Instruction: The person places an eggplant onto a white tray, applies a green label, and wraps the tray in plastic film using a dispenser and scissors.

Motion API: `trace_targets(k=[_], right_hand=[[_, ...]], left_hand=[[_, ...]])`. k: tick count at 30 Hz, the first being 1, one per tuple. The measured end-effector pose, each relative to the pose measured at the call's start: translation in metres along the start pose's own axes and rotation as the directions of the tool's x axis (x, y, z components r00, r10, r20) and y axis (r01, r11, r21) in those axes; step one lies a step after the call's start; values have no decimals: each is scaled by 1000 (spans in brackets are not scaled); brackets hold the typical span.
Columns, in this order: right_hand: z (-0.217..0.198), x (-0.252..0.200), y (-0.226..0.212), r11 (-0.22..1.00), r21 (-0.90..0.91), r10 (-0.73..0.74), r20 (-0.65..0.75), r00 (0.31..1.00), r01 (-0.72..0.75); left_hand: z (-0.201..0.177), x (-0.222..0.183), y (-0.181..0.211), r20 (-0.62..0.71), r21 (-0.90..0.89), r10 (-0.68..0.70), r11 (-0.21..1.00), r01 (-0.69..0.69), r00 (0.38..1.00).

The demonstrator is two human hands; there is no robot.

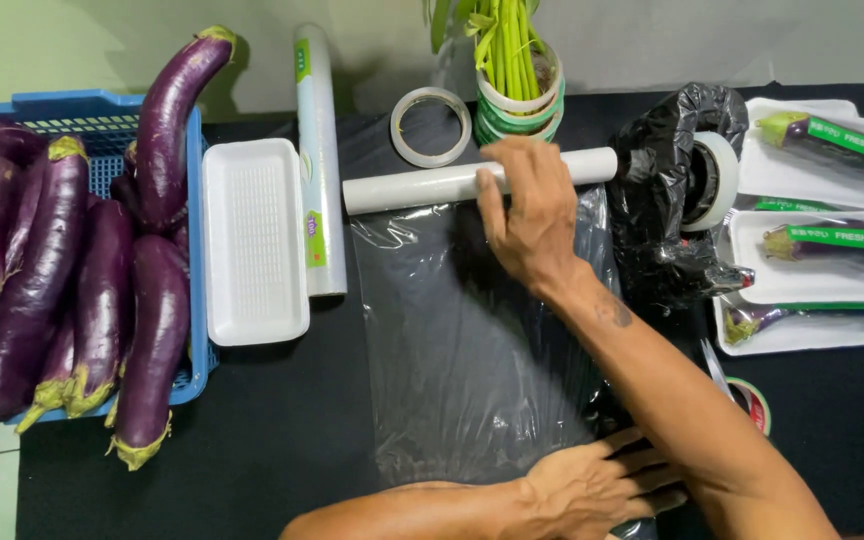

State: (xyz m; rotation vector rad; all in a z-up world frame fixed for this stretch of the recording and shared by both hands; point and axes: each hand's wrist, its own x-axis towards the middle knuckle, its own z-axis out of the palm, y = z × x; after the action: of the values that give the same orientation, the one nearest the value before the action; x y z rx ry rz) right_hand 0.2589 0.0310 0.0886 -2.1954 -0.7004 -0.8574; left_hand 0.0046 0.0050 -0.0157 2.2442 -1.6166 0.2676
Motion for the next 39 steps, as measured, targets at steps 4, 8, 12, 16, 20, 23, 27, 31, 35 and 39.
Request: trace_targets(k=[4,8,12,16,20,23,27,31,35,39], right_hand=[[5,-39,-30,992,22,-128,245,961,127],[34,-52,-28,973,-180,-62,390,919,142],[35,-49,-37,967,-216,-39,394,918,134],[43,-51,-41,966,-216,-39,417,908,141],[48,-50,-42,968,-205,-54,381,923,142],[51,-58,-44,970,-224,4,403,915,94],[55,-55,-46,927,-332,-10,441,898,173],[72,-64,-39,945,-297,-4,406,914,136],[54,-61,-46,958,-275,51,431,901,78],[32,-57,-38,951,-307,126,447,886,20]], left_hand=[[6,3,5,-9,-145,-2,989,1,1000],[-17,6,10,195,-59,-67,995,80,979],[13,-1,16,141,-93,-54,993,68,988],[17,-3,18,202,-182,-49,980,87,978],[-8,7,9,394,-340,-19,926,165,919],[-4,6,14,461,-332,-21,923,194,887],[-3,8,17,604,-339,-41,891,303,796],[1,6,15,545,-320,-31,916,242,838],[7,1,14,467,-294,-7,942,163,884],[4,1,15,406,-280,5,952,120,914]])
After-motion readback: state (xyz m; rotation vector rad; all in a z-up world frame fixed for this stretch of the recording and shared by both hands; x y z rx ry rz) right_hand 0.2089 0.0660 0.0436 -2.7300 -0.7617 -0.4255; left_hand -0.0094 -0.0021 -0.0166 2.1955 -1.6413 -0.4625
